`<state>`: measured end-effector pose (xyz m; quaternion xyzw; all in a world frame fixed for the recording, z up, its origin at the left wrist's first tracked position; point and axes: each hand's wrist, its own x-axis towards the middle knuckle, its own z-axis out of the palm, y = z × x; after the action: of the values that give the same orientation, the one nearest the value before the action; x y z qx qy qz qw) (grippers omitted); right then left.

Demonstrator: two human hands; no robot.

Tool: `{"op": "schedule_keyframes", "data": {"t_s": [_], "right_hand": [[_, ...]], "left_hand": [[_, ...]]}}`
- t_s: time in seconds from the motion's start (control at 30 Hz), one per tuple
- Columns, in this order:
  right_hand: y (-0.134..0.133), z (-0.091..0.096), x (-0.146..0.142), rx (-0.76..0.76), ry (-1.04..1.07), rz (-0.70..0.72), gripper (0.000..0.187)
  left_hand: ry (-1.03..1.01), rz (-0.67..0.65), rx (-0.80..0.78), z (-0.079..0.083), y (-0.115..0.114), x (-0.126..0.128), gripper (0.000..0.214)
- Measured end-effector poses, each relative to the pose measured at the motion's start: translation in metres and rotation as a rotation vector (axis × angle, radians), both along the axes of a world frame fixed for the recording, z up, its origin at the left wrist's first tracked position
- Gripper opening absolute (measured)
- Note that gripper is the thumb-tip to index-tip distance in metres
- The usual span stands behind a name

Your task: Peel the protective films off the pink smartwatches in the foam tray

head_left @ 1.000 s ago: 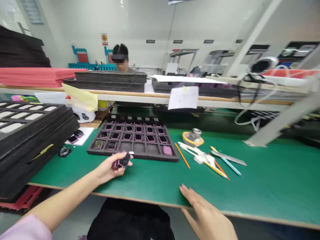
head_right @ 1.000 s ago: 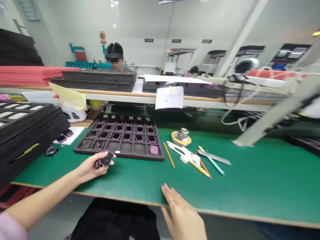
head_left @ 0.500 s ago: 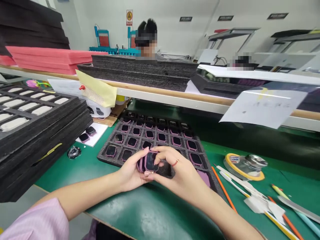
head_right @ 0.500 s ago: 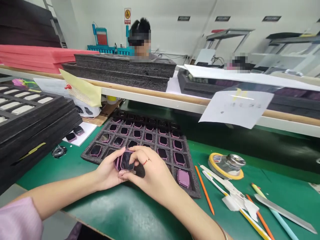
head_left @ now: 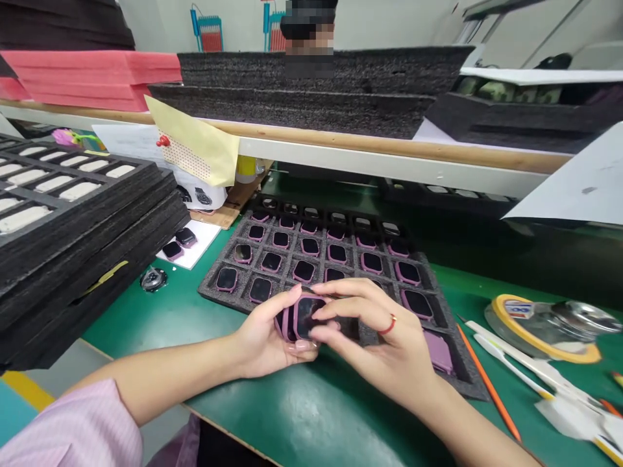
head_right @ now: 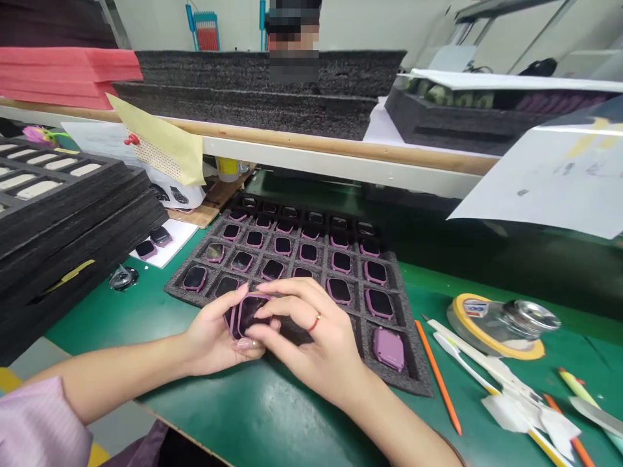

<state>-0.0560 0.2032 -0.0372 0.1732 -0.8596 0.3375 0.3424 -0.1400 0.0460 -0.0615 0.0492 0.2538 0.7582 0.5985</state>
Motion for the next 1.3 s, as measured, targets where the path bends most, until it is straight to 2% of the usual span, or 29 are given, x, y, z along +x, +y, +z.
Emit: {"op": "schedule_keyframes", "data": {"t_s": [0.1, 0.23, 0.4, 0.47, 0.6, 0.67, 0.7, 0.73, 0.8, 0.87, 0.97, 1.3], "right_hand": [[0.001, -0.001, 0.003, 0.083, -0.017, 0.054, 0.023], [-0.002, -0.003, 0.003, 0.095, 0.016, 0.033, 0.008], [-0.005, -0.003, 0.001, 0.106, 0.099, -0.03, 0.01], [-0.004, -0.003, 0.001, 0.001, 0.076, -0.081, 0.011], [-0.002, -0.003, 0.005, -0.456, 0.017, -0.216, 0.014], [-0.001, -0.005, 0.008, -0.563, -0.005, -0.191, 0.01], [-0.001, -0.007, 0.009, -0.554, -0.03, -0.143, 0.005], [0.0, -0.009, 0.01, -0.513, -0.071, -0.087, 0.011], [0.0, -0.013, 0.009, -0.38, -0.165, 0.007, 0.038], [-0.001, -0.017, 0.007, -0.251, -0.22, 0.032, 0.055], [-0.002, -0.019, 0.003, -0.166, -0.226, 0.032, 0.053], [-0.002, -0.021, 0.002, -0.134, -0.197, 0.048, 0.052]], "left_hand": [[-0.002, 0.017, -0.029, -0.003, -0.001, 0.001, 0.042], [-0.023, 0.0, -0.003, -0.003, 0.0, 0.0, 0.038], [-0.028, -0.011, 0.029, -0.003, -0.001, 0.0, 0.032], [-0.015, -0.01, 0.032, -0.003, -0.001, 0.0, 0.03], [0.034, -0.034, 0.035, -0.006, -0.002, -0.001, 0.039], [0.038, -0.034, 0.039, -0.007, -0.002, -0.001, 0.04], [0.035, -0.031, 0.04, -0.008, -0.002, -0.002, 0.04], [0.029, -0.028, 0.037, -0.008, -0.002, -0.002, 0.04], [0.02, -0.023, 0.016, -0.009, -0.001, -0.003, 0.041], [0.02, -0.022, -0.011, -0.009, -0.001, -0.003, 0.045], [0.028, -0.004, -0.021, -0.009, -0.002, -0.004, 0.046], [0.037, 0.022, -0.022, -0.011, -0.003, -0.003, 0.046]]}}
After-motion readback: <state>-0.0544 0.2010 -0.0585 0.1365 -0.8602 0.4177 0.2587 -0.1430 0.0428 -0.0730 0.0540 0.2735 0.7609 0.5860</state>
